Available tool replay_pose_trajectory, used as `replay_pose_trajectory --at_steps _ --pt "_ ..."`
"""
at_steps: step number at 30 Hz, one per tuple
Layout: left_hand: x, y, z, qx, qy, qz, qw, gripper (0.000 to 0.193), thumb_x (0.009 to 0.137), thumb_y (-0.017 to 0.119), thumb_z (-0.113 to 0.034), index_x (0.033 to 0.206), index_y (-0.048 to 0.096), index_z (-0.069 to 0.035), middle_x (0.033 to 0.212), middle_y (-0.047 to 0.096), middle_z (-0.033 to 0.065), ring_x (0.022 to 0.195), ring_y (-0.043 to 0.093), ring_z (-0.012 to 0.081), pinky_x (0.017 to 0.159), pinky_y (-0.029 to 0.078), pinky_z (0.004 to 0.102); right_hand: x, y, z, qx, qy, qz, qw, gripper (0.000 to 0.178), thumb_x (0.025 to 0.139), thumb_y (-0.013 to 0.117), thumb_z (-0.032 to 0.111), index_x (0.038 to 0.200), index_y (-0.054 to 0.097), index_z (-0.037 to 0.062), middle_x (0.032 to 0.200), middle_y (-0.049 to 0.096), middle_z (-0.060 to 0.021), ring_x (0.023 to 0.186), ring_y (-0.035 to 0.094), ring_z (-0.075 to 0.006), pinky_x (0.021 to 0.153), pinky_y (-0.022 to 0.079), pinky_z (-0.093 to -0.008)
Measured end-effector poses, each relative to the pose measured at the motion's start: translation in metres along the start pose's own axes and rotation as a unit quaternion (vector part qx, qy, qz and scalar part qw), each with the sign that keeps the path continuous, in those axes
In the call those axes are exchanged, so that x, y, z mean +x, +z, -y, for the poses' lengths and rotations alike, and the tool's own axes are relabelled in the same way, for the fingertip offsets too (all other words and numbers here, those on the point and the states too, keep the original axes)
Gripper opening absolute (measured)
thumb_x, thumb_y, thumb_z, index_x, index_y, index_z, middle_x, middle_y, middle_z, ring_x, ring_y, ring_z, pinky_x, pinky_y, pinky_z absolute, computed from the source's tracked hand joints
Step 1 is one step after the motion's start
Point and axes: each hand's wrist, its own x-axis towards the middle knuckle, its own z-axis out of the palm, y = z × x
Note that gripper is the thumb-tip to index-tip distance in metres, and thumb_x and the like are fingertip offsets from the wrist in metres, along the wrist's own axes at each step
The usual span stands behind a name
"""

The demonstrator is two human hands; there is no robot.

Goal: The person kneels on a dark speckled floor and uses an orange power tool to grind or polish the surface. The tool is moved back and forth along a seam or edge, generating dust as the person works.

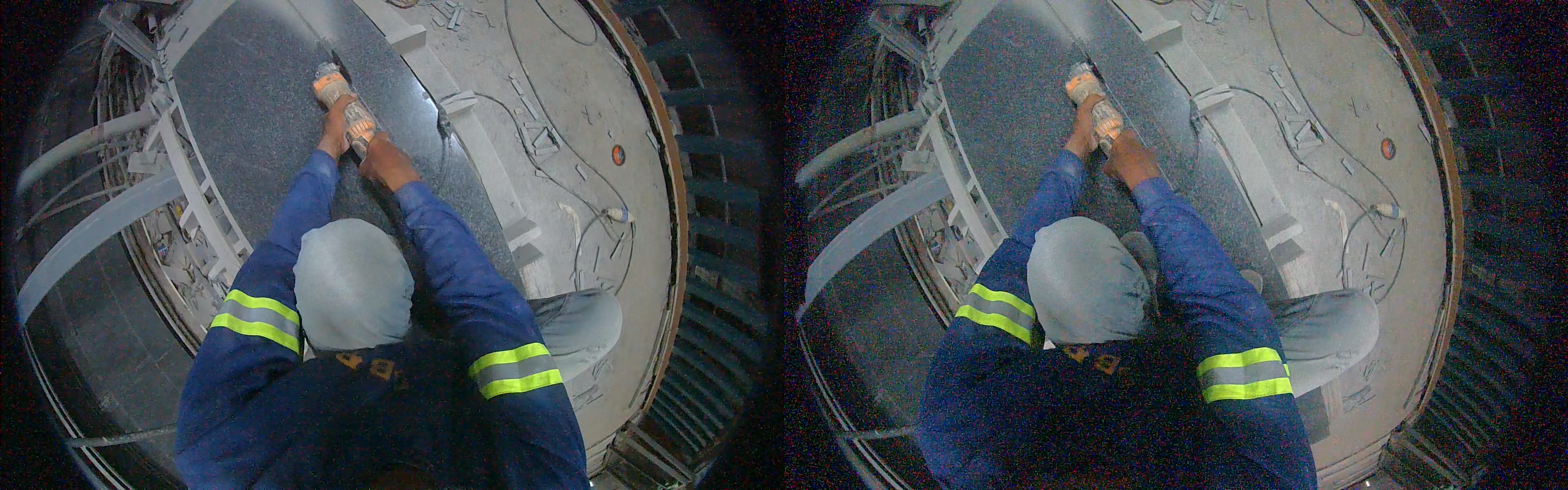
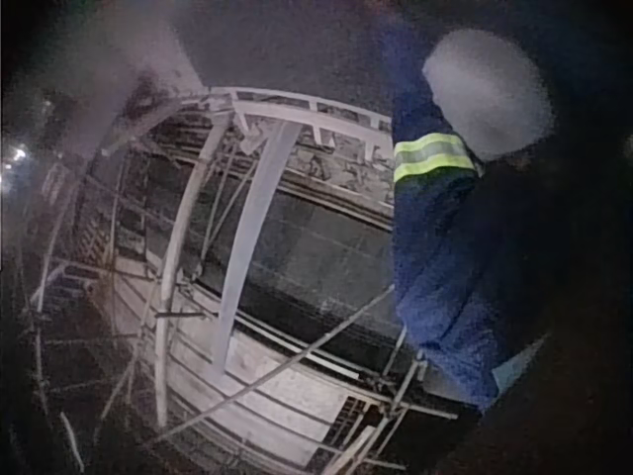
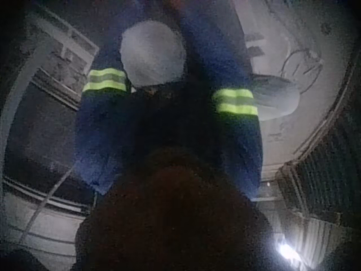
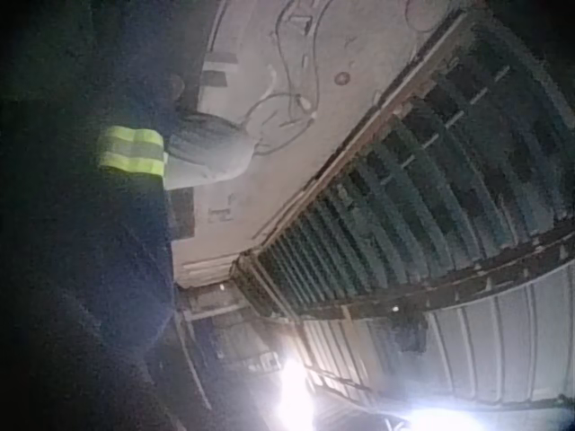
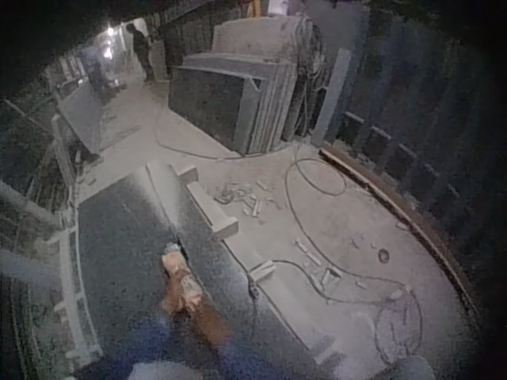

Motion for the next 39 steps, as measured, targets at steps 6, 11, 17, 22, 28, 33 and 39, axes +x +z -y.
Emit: replay_pose_trajectory --at_steps 6,11,17,22,28,33,39 --pt "-0.035 0.011 0.014 -0.005 0.021 0.006 1.0 0.033 0.079 0.063 -0.031 0.098 0.055 -0.005 0.078 0.059 0.0086 0.067 0.062 0.0248 0.062 0.055 0.0402 -0.04 -0.008 -0.009 0.02 -0.011 0.004 1.0 0.06 0.069 0.074 0.018 0.114 0.042 -0.0068 0.103 0.062 -0.0305 0.1 0.062 -0.0427 0.085 0.05 -0.0464" --pt "-0.043 0.012 0.024 -0.021 0.009 0.001 1.0 0.038 0.076 0.066 -0.026 0.103 0.055 -0.001 0.083 0.059 0.0106 0.069 0.063 0.0255 0.062 0.055 0.0411 -0.045 -0.006 -0.009 0.005 0.042 0.016 0.999 0.057 0.071 0.07 0.015 0.116 0.041 -0.0062 0.103 0.062 -0.0313 0.1 0.061 -0.0437 0.084 0.05 -0.0472" --pt "-0.002 -0.006 0.01 -0.01 0.036 0.011 0.999 0.036 0.076 0.066 -0.026 0.101 0.055 -0.002 0.079 0.059 0.0107 0.069 0.063 0.026 0.062 0.056 0.0415 -0.011 0.0 -0.004 0.031 0.009 -0.005 0.999 0.054 0.072 0.069 0.016 0.114 0.044 -0.0056 0.106 0.062 -0.0304 0.103 0.061 -0.0433 0.086 0.049 -0.0472" --pt "-0.01 0.003 0.0 -0.003 0.009 0.047 0.999 0.029 0.081 0.061 -0.029 0.095 0.056 -0.005 0.077 0.059 0.0082 0.067 0.063 0.0245 0.062 0.055 0.0389 -0.003 0.0 -0.001 -0.02 -0.003 -0.018 1.0 0.054 0.07 0.07 0.016 0.114 0.045 -0.0051 0.104 0.062 -0.0302 0.1 0.062 -0.0435 0.085 0.05 -0.0466" --pt "-0.046 0.018 0.017 -0.002 0.032 -0.013 0.999 0.033 0.078 0.064 -0.027 0.099 0.055 -0.003 0.079 0.059 0.0092 0.068 0.063 0.0254 0.062 0.055 0.0404 -0.041 -0.007 -0.009 0.018 0.002 0.012 1.0 0.055 0.071 0.07 0.014 0.114 0.043 -0.0058 0.103 0.062 -0.0296 0.099 0.061 -0.0445 0.084 0.05 -0.047" --pt "-0.043 0.013 0.024 -0.019 0.022 -0.009 1.0 0.037 0.076 0.067 -0.025 0.101 0.055 -0.001 0.081 0.059 0.0105 0.068 0.064 0.0263 0.062 0.055 0.0414 -0.05 -0.007 -0.01 0.015 0.014 0.009 1.0 0.052 0.072 0.068 0.013 0.113 0.043 -0.0061 0.102 0.062 -0.0318 0.098 0.061 -0.0449 0.084 0.05 -0.0482" --pt "-0.009 -0.002 0.007 -0.02 0.017 0.018 1.0 0.035 0.077 0.066 -0.025 0.101 0.055 -0.001 0.081 0.059 0.0099 0.068 0.063 0.0261 0.062 0.056 0.0419 -0.013 -0.002 -0.003 0.03 0.007 -0.002 1.0 0.05 0.073 0.066 0.013 0.113 0.043 -0.007 0.103 0.061 -0.0335 0.099 0.061 -0.0446 0.085 0.049 -0.0475"
